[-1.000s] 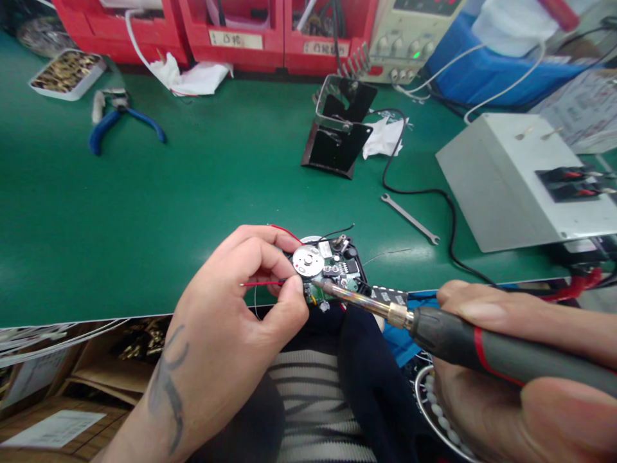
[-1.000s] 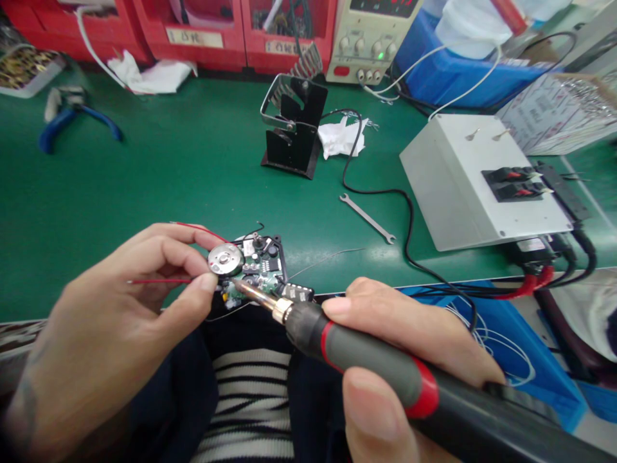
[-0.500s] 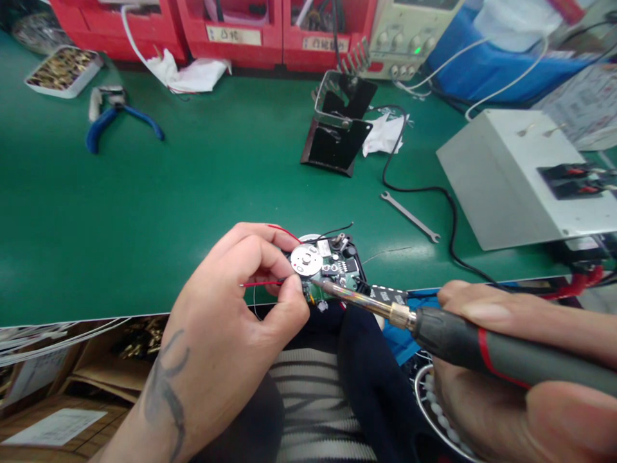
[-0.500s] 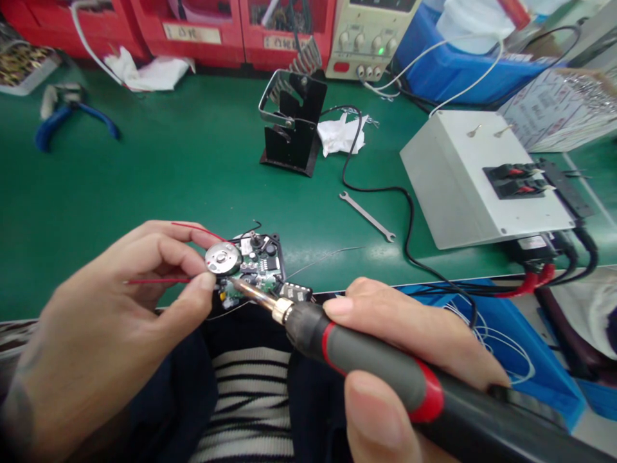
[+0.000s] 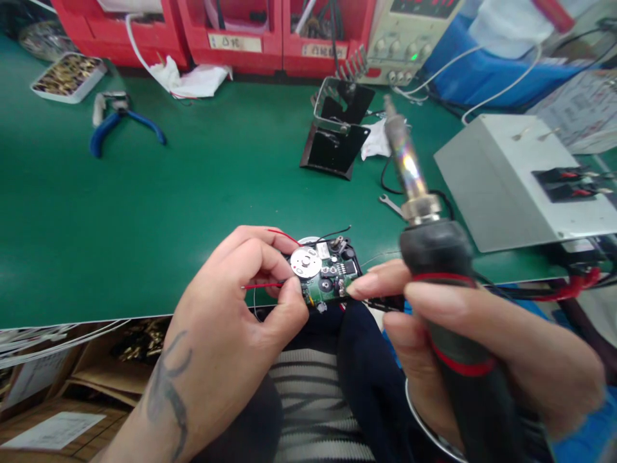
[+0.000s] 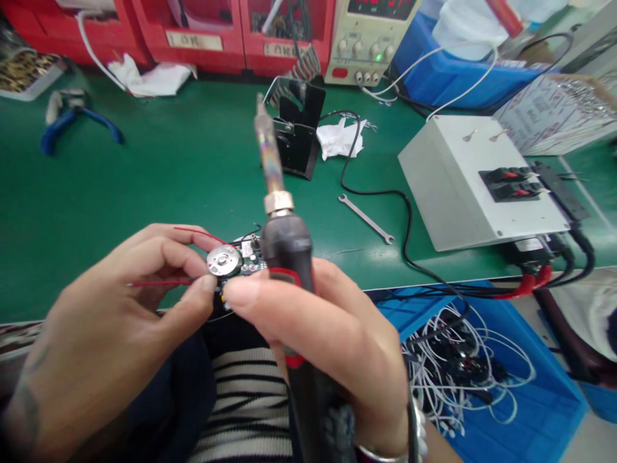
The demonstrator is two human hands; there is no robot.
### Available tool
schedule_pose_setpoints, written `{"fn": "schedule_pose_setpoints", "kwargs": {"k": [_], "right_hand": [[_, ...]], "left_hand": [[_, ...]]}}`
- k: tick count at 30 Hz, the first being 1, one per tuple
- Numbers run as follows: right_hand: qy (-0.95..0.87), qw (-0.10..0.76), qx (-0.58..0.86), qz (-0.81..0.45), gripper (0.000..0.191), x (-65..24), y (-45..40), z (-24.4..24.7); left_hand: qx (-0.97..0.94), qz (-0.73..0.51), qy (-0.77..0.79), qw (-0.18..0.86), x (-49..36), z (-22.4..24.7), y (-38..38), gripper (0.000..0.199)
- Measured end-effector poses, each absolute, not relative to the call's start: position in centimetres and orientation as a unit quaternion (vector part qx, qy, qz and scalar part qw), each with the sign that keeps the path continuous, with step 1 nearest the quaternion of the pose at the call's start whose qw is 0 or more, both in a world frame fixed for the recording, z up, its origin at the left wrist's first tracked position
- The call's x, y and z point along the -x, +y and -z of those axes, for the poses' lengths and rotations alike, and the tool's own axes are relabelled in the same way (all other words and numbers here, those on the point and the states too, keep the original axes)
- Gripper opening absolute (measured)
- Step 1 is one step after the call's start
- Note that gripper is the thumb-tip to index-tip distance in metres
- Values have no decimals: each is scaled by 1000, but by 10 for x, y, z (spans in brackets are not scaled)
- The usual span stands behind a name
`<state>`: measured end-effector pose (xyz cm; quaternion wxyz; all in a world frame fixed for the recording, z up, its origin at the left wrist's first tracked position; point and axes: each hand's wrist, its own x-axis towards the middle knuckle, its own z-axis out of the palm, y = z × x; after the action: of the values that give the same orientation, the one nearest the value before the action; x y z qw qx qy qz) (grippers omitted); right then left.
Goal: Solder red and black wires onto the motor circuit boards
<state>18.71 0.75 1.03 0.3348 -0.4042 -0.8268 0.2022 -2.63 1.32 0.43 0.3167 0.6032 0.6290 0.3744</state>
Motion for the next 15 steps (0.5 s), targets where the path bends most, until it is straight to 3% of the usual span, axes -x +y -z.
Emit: {"fn": "schedule_pose_setpoints", "kwargs": {"k": [6, 9, 11, 15], "right_hand": [[-799, 389, 394, -237, 43, -166, 17, -3], [-799, 391, 383, -248, 42, -163, 16, -2], [-793, 407, 379, -248, 40, -163, 16, -2], [-789, 416, 385, -238, 42, -166, 19, -2]], "left_hand": [[-597, -390, 623, 322, 29, -1, 7, 15], [-565, -434, 604, 357, 31, 6, -2, 5], [-539, -473, 593, 366, 32, 12, -11, 11], [-553, -497, 600, 294, 38, 20, -29, 15]]}}
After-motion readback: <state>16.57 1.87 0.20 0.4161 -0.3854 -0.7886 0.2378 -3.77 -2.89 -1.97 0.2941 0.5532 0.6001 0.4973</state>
